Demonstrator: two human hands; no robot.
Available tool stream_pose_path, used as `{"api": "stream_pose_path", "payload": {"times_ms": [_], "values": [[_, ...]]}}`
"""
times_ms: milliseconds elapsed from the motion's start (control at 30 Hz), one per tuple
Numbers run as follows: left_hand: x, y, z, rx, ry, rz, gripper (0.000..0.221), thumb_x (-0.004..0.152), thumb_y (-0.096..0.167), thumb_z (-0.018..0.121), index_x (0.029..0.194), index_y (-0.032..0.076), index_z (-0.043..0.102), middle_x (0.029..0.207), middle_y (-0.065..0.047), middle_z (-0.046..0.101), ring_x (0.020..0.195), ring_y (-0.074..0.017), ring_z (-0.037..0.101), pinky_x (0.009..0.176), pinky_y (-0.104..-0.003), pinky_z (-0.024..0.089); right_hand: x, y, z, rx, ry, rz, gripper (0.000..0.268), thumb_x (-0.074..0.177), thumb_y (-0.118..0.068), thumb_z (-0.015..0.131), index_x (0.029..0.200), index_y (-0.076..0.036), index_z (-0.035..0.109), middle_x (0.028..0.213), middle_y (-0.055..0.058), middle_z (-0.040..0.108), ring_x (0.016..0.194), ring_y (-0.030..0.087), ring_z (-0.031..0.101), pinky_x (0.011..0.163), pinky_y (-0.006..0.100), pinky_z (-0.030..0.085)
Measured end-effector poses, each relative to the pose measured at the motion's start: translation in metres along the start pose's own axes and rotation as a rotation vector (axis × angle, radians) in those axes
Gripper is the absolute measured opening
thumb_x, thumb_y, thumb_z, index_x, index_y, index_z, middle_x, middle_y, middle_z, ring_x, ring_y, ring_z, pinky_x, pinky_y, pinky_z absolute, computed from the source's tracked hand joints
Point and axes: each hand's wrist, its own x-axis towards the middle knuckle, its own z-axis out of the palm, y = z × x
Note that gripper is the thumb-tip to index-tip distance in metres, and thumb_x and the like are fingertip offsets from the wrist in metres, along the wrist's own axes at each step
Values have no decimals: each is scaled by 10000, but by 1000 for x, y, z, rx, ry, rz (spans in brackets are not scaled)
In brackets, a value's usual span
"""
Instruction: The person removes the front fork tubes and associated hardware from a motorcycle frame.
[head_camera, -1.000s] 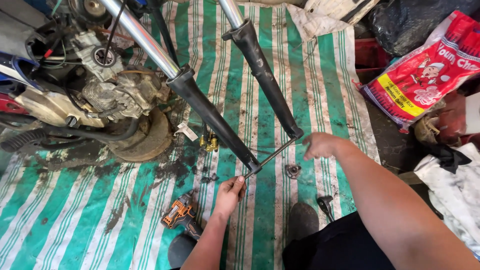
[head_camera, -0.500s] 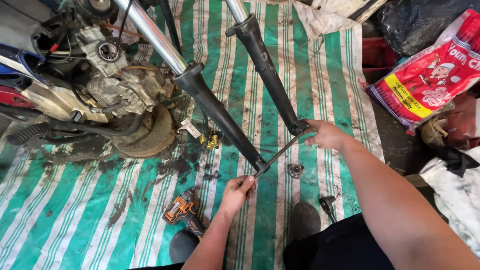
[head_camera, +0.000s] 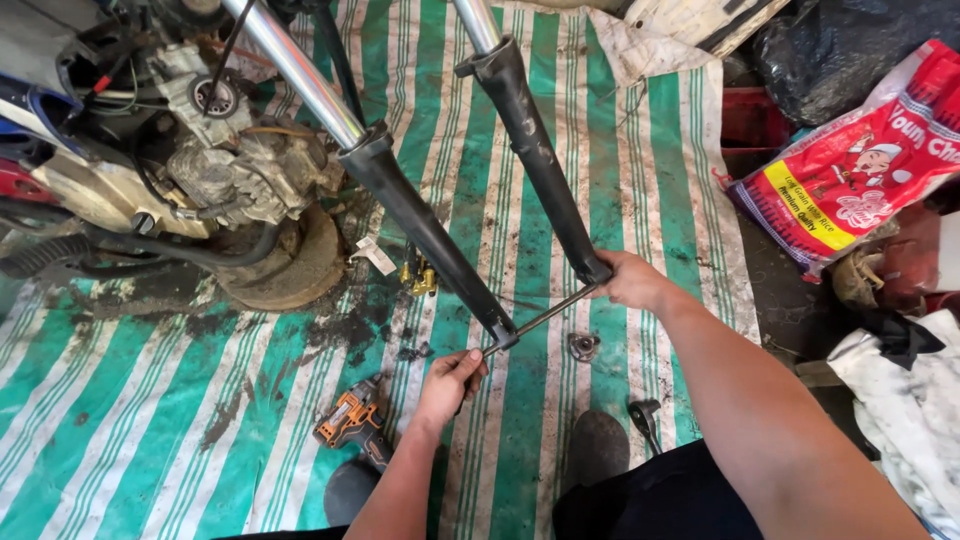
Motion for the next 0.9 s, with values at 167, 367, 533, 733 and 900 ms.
{"api": "stream_pose_path", "payload": {"times_ms": [167,367,533,733,900], "values": [[0,0,-1,-20,7,-1,444,1131,253,663,794,-15,771,532,-138,593,437,-223,581,468,-316,481,10,5,-1,-235,58,-42,701,666,-229,1088,1315,-261,827,1216,75,861,1213,323,784,982,448,646],[-7,-1,-12,-20,-2,-44,488,1159,281,624,799,-22,754,527,-146,591,424,-235,584,457,-321,488,-6,-9,-2,-247,41,-53,568,722,-217,1033,1256,-230,841,1202,74,871,1249,332,772,1050,451,617],[-7,3,-7,-1,-25,-47,512,1175,295,599,790,-15,733,521,-131,582,411,-223,573,446,-313,479,-5,-11,-5,-239,49,-42,623,690,-260,1059,1270,-215,837,1232,77,864,1282,340,754,1076,455,604],[-6,2,-8,-2,-19,-37,504,1166,295,626,786,-16,741,516,-136,579,395,-225,564,428,-320,476,-13,-23,-4,-246,35,-32,631,691,-228,1055,1283,-215,836,1232,66,868,1288,327,754,1095,459,602],[-6,1,-6,-26,-5,-34,499,1151,291,654,782,-31,752,511,-140,585,389,-223,570,422,-321,483,-13,-21,-4,-252,31,-36,608,693,-247,1056,1259,-205,836,1223,75,870,1287,345,754,1108,469,591]]}}
